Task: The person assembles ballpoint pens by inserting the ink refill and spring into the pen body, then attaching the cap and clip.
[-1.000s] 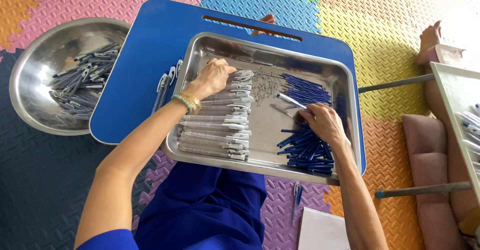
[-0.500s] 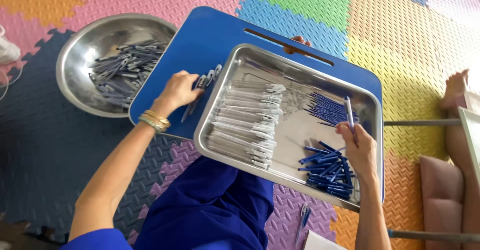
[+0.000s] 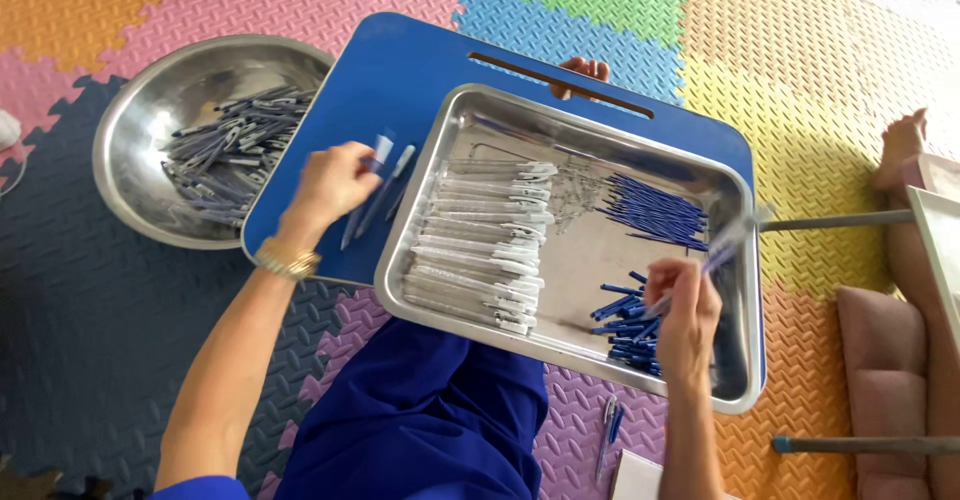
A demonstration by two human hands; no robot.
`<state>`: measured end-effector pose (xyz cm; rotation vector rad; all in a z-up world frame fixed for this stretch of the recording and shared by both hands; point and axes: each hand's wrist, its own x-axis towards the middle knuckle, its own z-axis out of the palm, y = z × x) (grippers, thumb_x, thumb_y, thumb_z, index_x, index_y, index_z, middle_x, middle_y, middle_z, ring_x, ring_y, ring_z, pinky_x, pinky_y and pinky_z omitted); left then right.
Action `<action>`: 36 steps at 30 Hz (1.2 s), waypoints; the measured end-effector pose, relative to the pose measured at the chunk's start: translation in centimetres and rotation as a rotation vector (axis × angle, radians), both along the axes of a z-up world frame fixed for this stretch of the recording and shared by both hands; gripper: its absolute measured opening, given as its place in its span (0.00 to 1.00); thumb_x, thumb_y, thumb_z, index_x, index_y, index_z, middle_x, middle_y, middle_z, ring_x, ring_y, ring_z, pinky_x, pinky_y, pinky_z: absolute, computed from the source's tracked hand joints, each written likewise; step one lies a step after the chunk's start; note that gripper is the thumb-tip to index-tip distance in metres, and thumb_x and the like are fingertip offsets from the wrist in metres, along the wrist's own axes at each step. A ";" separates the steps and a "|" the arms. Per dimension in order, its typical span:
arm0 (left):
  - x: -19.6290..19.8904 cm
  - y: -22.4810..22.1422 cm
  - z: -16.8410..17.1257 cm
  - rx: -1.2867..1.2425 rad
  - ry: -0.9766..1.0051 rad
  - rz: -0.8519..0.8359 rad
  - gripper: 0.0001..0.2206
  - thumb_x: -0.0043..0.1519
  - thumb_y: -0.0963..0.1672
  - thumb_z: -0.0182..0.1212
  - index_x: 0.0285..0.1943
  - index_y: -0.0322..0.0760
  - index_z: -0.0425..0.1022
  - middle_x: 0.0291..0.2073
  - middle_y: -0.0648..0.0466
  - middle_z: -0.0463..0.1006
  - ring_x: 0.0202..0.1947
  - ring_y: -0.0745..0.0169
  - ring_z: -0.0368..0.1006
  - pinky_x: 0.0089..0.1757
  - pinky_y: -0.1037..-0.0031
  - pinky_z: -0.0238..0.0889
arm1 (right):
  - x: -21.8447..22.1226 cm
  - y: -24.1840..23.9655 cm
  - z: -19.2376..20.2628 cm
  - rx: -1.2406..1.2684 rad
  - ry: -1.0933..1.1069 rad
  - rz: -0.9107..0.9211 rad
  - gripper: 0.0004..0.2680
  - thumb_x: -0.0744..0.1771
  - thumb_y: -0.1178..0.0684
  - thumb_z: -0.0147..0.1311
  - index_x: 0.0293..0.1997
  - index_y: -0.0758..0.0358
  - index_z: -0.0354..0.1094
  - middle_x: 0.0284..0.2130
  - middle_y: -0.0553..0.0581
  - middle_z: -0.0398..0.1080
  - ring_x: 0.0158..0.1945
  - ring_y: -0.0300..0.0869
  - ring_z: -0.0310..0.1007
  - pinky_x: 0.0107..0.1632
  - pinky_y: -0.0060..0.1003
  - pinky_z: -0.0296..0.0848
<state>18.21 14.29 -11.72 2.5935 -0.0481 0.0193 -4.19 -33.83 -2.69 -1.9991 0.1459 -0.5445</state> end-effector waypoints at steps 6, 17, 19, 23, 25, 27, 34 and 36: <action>-14.0 -2.7 16.1 -1.248 0.219 -0.196 0.18 0.65 0.37 0.64 0.66 0.33 0.78 0.48 0.46 0.86 0.42 0.53 0.84 0.49 0.67 0.83 | -3.9 7.9 0.8 0.554 -0.236 0.261 0.12 0.79 0.46 0.45 0.47 0.60 0.72 0.37 0.56 0.78 0.25 0.36 0.76 0.26 0.27 0.78; -18.8 -13.5 7.1 -1.911 0.758 -0.399 0.23 0.71 0.38 0.62 0.78 0.30 0.71 0.57 0.43 0.84 0.44 0.63 0.82 0.45 0.72 0.82 | -3.7 15.6 2.2 0.588 -0.196 0.241 0.05 0.72 0.59 0.58 0.51 0.66 0.68 0.45 0.67 0.79 0.42 0.52 0.86 0.51 0.43 0.87; -19.0 -13.9 6.5 -1.937 0.806 -0.372 0.22 0.72 0.38 0.60 0.77 0.28 0.71 0.57 0.45 0.83 0.44 0.64 0.81 0.45 0.72 0.83 | -3.7 16.0 2.5 0.452 -0.184 0.194 0.06 0.72 0.56 0.59 0.50 0.66 0.69 0.44 0.66 0.80 0.42 0.51 0.86 0.51 0.43 0.89; -19.4 -13.9 7.3 -1.865 0.877 -0.387 0.21 0.74 0.40 0.58 0.77 0.28 0.72 0.51 0.46 0.83 0.42 0.69 0.79 0.48 0.83 0.77 | -3.8 16.3 2.6 0.386 -0.222 0.131 0.06 0.72 0.56 0.59 0.50 0.67 0.69 0.42 0.66 0.80 0.45 0.50 0.85 0.52 0.43 0.89; -19.4 -13.9 7.6 -1.826 0.885 -0.412 0.21 0.74 0.41 0.59 0.76 0.28 0.73 0.49 0.49 0.83 0.41 0.72 0.80 0.47 0.87 0.77 | -3.7 16.4 2.7 0.368 -0.230 0.135 0.05 0.72 0.57 0.59 0.50 0.67 0.68 0.43 0.67 0.80 0.46 0.50 0.85 0.53 0.42 0.89; -19.3 -14.0 7.2 -1.851 0.919 -0.416 0.21 0.73 0.41 0.60 0.76 0.27 0.72 0.49 0.45 0.83 0.38 0.68 0.79 0.39 0.86 0.78 | -3.7 16.6 2.7 0.347 -0.249 0.157 0.06 0.73 0.57 0.58 0.51 0.67 0.67 0.44 0.68 0.81 0.49 0.52 0.87 0.54 0.42 0.89; -19.7 -14.8 6.6 -1.886 0.895 -0.446 0.20 0.74 0.41 0.59 0.76 0.29 0.74 0.51 0.48 0.84 0.37 0.71 0.74 0.36 0.86 0.68 | -3.8 16.5 2.3 0.388 -0.240 0.150 0.06 0.73 0.57 0.57 0.52 0.65 0.65 0.45 0.68 0.81 0.46 0.54 0.88 0.54 0.47 0.90; -19.8 -15.3 5.7 -1.865 0.841 -0.418 0.22 0.74 0.40 0.59 0.78 0.30 0.72 0.51 0.48 0.84 0.41 0.70 0.77 0.39 0.83 0.71 | -3.8 16.5 2.3 0.362 -0.227 0.123 0.05 0.73 0.57 0.57 0.51 0.65 0.65 0.45 0.68 0.81 0.47 0.52 0.88 0.55 0.44 0.89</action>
